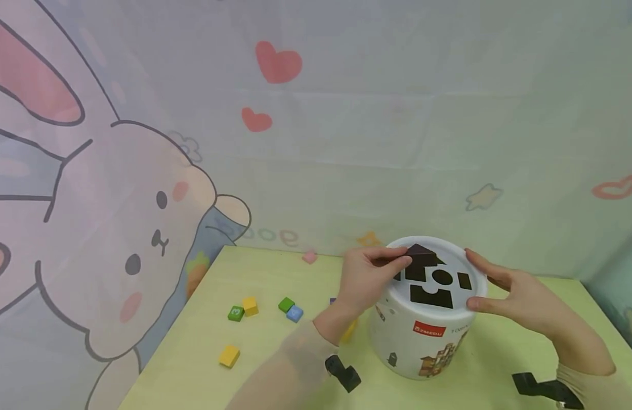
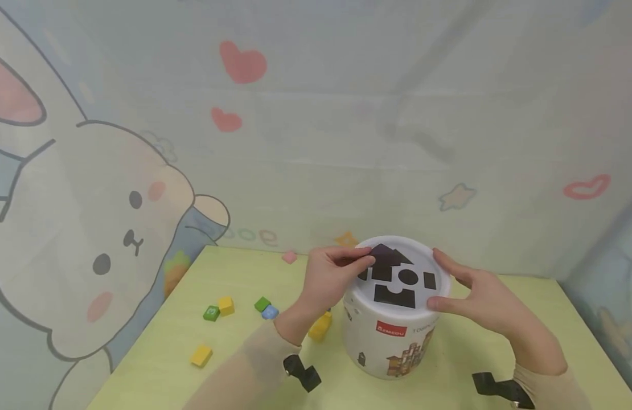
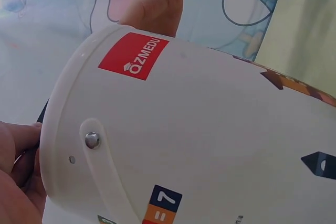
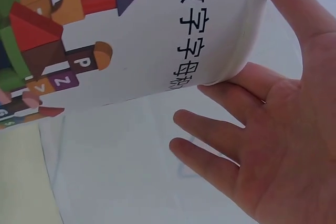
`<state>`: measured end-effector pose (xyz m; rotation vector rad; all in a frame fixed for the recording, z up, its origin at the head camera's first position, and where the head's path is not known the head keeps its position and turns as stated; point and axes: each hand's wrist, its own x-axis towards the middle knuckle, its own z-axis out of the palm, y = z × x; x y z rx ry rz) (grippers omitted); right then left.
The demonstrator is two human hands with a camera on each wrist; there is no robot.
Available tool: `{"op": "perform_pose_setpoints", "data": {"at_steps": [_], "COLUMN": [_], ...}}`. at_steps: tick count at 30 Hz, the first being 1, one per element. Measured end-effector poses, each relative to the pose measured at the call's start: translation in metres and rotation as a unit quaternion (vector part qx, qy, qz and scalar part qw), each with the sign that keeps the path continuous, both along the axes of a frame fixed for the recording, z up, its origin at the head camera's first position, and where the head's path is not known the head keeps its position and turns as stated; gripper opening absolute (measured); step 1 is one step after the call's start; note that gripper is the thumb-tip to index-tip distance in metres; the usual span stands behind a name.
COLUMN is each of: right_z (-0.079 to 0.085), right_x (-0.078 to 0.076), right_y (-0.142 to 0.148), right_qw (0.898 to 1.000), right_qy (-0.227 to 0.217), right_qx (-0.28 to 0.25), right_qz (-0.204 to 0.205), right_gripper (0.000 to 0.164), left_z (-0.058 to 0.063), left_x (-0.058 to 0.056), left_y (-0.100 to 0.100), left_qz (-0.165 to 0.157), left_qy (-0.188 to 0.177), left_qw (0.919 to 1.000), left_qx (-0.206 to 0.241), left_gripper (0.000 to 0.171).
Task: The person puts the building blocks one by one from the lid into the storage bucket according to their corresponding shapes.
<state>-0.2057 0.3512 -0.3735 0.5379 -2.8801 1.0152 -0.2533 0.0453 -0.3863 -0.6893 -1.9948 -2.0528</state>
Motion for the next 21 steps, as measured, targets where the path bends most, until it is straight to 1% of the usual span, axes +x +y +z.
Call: {"op": "perform_pose_setpoints", "data": {"at_steps": [4, 8, 10, 13, 16, 21], "right_z": [0.001, 0.001, 0.001, 0.0, -0.001, 0.0], "right_x": [0.001, 0.001, 0.0, 0.0, 0.0, -0.001], "right_y": [0.001, 0.003, 0.004, 0.005, 0.004, 0.002], "right_qw": [1.0, 1.0, 1.0, 1.0, 1.0, 1.0], "right_qy": [-0.003, -0.016, -0.021, -0.023, -0.022, -0.025], "right_qx": [0.0, -0.002, -0.001, -0.004, -0.002, -0.006], "right_qz": [0.001, -0.003, -0.009, -0.007, -0.008, -0.003], "right_gripper": [0.097, 0.096, 0.096, 0.095, 0.094, 0.093], "left_z": [0.004, 0.008, 0.01, 0.012, 0.014, 0.014], "left_x": [-0.002, -0.008, -0.012, -0.019, -0.025, -0.028], "left_y": [0.007, 0.013, 0.016, 0.021, 0.023, 0.023], "left_qz": [0.012, 0.024, 0.024, 0.027, 0.026, 0.025], "left_qy": [0.028, 0.056, 0.061, 0.061, 0.049, 0.037], "left_qw": [0.9984, 0.9929, 0.9904, 0.9873, 0.9866, 0.9846], "left_qx": [-0.048, -0.101, -0.122, -0.144, -0.153, -0.169], "left_gripper": [0.014, 0.014, 0.015, 0.015, 0.014, 0.013]}}
